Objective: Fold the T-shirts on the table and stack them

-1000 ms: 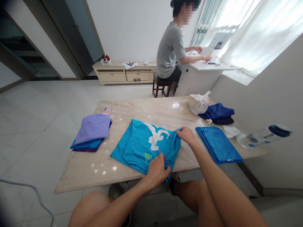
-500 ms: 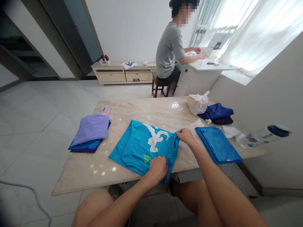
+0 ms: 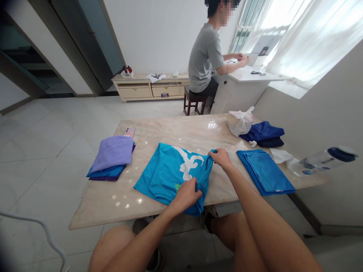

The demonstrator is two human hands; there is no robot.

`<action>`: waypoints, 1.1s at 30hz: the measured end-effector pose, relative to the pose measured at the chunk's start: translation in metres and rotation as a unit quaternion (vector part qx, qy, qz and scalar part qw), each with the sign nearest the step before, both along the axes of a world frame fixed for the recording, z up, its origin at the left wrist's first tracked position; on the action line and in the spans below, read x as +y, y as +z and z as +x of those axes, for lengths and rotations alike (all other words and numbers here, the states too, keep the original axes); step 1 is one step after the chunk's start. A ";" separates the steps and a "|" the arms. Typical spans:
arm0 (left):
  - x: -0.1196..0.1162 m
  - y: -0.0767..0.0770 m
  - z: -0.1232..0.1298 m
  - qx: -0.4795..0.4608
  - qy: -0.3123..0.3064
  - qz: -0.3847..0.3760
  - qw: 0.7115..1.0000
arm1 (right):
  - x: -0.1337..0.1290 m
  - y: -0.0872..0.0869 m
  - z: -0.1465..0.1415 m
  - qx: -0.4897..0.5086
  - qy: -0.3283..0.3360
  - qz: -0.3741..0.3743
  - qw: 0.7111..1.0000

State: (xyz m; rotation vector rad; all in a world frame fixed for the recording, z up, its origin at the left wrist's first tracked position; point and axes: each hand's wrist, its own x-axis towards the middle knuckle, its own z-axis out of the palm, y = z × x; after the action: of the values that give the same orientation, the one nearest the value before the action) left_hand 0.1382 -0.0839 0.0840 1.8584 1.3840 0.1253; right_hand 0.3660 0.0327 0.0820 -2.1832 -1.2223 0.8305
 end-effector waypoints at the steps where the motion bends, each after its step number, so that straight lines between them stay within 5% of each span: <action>1: 0.002 -0.003 -0.003 -0.026 0.024 -0.009 0.999 | 0.002 0.001 -0.006 0.016 -0.014 0.018 1.000; 9: 0.005 -0.018 -0.038 -0.204 0.117 -0.059 0.970 | 0.017 0.013 -0.063 0.081 -0.077 0.162 0.980; 19: 0.025 -0.035 -0.096 -0.248 0.344 -0.063 0.904 | 0.043 0.004 -0.131 0.125 -0.091 0.142 0.978; 26: 0.021 -0.037 -0.105 -0.213 0.303 -0.068 0.926 | 0.043 -0.005 -0.157 0.113 -0.056 0.125 0.984; 33: 0.017 -0.023 -0.108 -0.185 0.256 -0.022 0.949 | 0.043 0.012 -0.165 0.203 -0.016 0.045 0.978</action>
State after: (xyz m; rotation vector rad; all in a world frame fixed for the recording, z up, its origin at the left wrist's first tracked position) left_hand 0.0304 -0.0666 0.0613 1.3124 1.5442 0.6640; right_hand 0.2011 0.0758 0.0942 -1.8368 -0.9956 1.1167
